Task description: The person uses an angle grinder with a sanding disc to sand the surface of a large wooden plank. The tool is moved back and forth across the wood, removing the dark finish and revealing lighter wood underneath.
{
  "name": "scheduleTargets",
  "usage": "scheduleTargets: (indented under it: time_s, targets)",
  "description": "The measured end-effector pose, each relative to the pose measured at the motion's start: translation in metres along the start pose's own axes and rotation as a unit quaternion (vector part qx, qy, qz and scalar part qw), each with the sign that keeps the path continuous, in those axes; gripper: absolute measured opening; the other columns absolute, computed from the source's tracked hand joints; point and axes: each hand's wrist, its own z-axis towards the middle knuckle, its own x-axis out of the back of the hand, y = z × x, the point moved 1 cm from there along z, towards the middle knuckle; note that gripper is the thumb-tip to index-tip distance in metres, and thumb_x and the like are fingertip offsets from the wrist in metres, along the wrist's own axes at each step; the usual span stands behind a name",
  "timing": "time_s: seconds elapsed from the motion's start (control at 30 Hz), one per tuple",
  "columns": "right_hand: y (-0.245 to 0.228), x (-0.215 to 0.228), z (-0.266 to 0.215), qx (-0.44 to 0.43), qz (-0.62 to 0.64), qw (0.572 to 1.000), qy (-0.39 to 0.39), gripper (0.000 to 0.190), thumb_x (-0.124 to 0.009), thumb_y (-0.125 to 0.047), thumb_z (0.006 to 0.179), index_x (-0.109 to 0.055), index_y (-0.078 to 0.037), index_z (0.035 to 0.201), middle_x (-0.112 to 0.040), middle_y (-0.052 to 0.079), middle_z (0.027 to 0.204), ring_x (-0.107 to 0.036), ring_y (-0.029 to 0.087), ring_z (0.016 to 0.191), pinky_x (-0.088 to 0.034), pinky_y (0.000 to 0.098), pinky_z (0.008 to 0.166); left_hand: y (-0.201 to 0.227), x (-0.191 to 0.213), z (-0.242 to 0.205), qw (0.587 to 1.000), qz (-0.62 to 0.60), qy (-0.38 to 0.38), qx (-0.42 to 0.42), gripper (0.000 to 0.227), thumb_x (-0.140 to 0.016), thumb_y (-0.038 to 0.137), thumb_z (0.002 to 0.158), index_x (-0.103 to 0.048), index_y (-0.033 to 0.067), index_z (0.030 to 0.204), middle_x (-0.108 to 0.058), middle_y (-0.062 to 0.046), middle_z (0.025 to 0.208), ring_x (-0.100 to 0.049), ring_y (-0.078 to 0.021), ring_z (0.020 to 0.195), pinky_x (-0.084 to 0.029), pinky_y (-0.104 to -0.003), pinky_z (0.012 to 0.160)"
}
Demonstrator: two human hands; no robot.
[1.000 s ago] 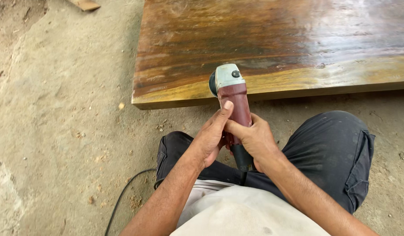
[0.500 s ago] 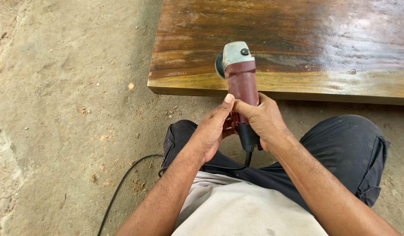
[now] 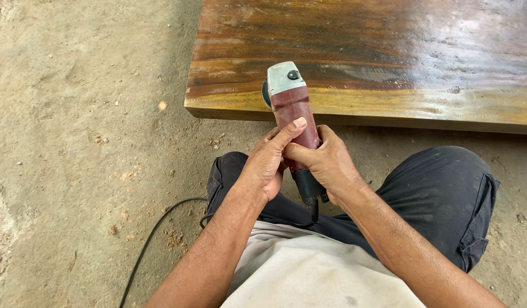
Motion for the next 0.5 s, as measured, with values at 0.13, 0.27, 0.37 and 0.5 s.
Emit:
scheduleTargets:
  time_s: [0.13, 0.27, 0.37, 0.5]
  targets:
    - [-0.002, 0.002, 0.0, -0.044, 0.051, 0.997, -0.03, 0.064, -0.084, -0.026, 0.072, -0.054, 0.002, 0.121, -0.066, 0.015, 0.093, -0.071, 0.017, 0.072, -0.061, 0.0279, 0.055, -0.002, -0.003, 0.0, 1.0, 0.003, 0.008, 0.003, 0.073, -0.079, 0.056, 0.074, -0.064, 0.0088, 0.128, -0.068, -0.008, 0.107, -0.062, -0.0175, 0.101, -0.05, -0.038, 0.083]
    - [-0.003, 0.0, -0.001, -0.076, 0.066, 0.995, -0.006, 0.067, -0.084, -0.023, 0.071, -0.05, 0.002, 0.123, -0.066, 0.017, 0.092, -0.07, 0.019, 0.067, -0.06, 0.0313, 0.05, -0.003, -0.005, 0.001, 1.0, 0.009, 0.007, 0.01, 0.071, -0.079, 0.055, 0.075, -0.065, 0.0081, 0.127, -0.067, -0.006, 0.101, -0.06, -0.0154, 0.091, -0.047, -0.035, 0.073]
    - [-0.003, -0.002, 0.0, -0.015, 0.038, 0.999, 0.023, 0.068, -0.085, -0.022, 0.074, -0.047, 0.004, 0.124, -0.066, 0.016, 0.094, -0.069, 0.017, 0.069, -0.059, 0.0286, 0.051, 0.002, -0.005, 0.003, 1.0, 0.015, -0.003, -0.015, 0.069, -0.079, 0.054, 0.078, -0.066, 0.0057, 0.126, -0.066, -0.005, 0.096, -0.056, -0.0134, 0.084, -0.043, -0.032, 0.067]
    - [-0.003, -0.003, 0.001, 0.026, 0.024, 0.998, 0.043, 0.068, -0.085, -0.023, 0.075, -0.046, 0.005, 0.123, -0.067, 0.015, 0.093, -0.068, 0.016, 0.069, -0.057, 0.0283, 0.05, 0.013, -0.007, 0.0, 0.998, 0.032, -0.023, -0.045, 0.068, -0.08, 0.052, 0.079, -0.066, 0.0028, 0.125, -0.065, -0.005, 0.093, -0.055, -0.0121, 0.08, -0.043, -0.03, 0.064]
